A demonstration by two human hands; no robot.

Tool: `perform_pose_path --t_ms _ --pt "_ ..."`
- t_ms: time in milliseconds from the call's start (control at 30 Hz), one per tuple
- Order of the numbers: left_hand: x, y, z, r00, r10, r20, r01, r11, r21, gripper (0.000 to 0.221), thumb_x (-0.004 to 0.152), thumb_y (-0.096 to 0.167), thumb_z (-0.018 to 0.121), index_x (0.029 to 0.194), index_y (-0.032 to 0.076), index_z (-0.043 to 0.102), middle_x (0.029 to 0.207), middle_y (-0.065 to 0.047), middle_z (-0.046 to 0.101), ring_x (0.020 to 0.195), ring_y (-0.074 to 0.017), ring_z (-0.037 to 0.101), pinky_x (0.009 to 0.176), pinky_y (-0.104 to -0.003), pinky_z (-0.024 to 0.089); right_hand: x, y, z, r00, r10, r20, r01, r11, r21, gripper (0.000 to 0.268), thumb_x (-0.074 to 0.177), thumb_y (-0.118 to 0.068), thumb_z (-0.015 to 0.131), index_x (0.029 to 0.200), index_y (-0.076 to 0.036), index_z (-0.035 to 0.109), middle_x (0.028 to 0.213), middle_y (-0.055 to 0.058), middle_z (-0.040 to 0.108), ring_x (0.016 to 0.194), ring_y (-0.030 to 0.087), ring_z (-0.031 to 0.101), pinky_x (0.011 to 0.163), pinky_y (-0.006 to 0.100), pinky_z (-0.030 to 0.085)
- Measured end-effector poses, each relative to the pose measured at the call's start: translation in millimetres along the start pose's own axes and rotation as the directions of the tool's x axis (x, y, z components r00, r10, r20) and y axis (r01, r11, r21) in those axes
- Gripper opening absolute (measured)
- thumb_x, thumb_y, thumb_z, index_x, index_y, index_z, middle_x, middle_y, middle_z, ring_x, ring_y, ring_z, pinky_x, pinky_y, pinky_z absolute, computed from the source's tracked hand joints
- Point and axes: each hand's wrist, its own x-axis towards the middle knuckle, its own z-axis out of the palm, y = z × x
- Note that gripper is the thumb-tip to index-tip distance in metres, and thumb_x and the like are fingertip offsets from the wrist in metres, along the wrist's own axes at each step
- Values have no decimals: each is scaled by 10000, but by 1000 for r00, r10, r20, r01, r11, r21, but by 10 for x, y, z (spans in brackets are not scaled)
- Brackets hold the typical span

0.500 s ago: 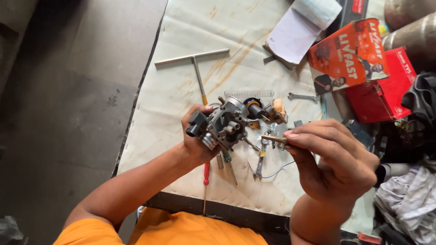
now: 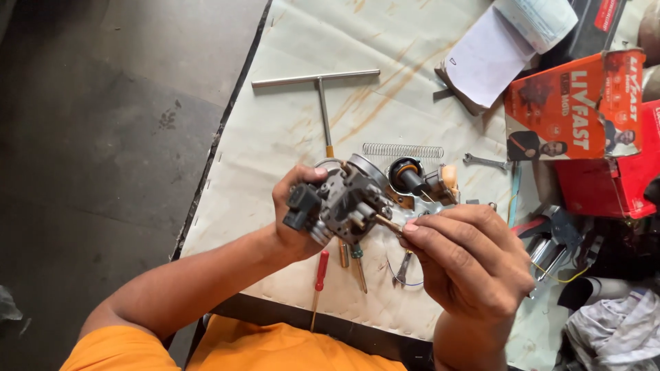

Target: The recorder is disassembling and cleaning a motorcycle carburetor on a workbench.

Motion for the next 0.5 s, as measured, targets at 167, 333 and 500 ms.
perform_pose_path --t_ms 167,333,500 --pt "-7 -35 -30 999 40 9 -39 998 -59 405 907 336 515 1213 83 594 1026 -144 733 848 -263 728 737 -409 597 -102 49 16 1000 13 22 -13 1000 11 173 840 18 850 952 19 717 859 104 721 798 255 708 697 321 559" --pt "2 -55 -102 993 82 81 -78 995 -57 433 988 324 515 1278 5 560 1100 -184 701 923 -275 715 827 -410 595 -95 51 34 999 18 41 -18 1000 -1 159 832 45 840 937 9 726 851 99 721 801 250 706 676 309 552" --pt "-59 -41 32 991 111 79 -115 992 53 479 927 322 517 1321 48 516 1097 -175 692 893 -272 708 771 -417 597 -57 122 88 993 14 118 -21 998 53 162 819 0 841 931 15 726 859 106 719 797 273 711 729 338 572"
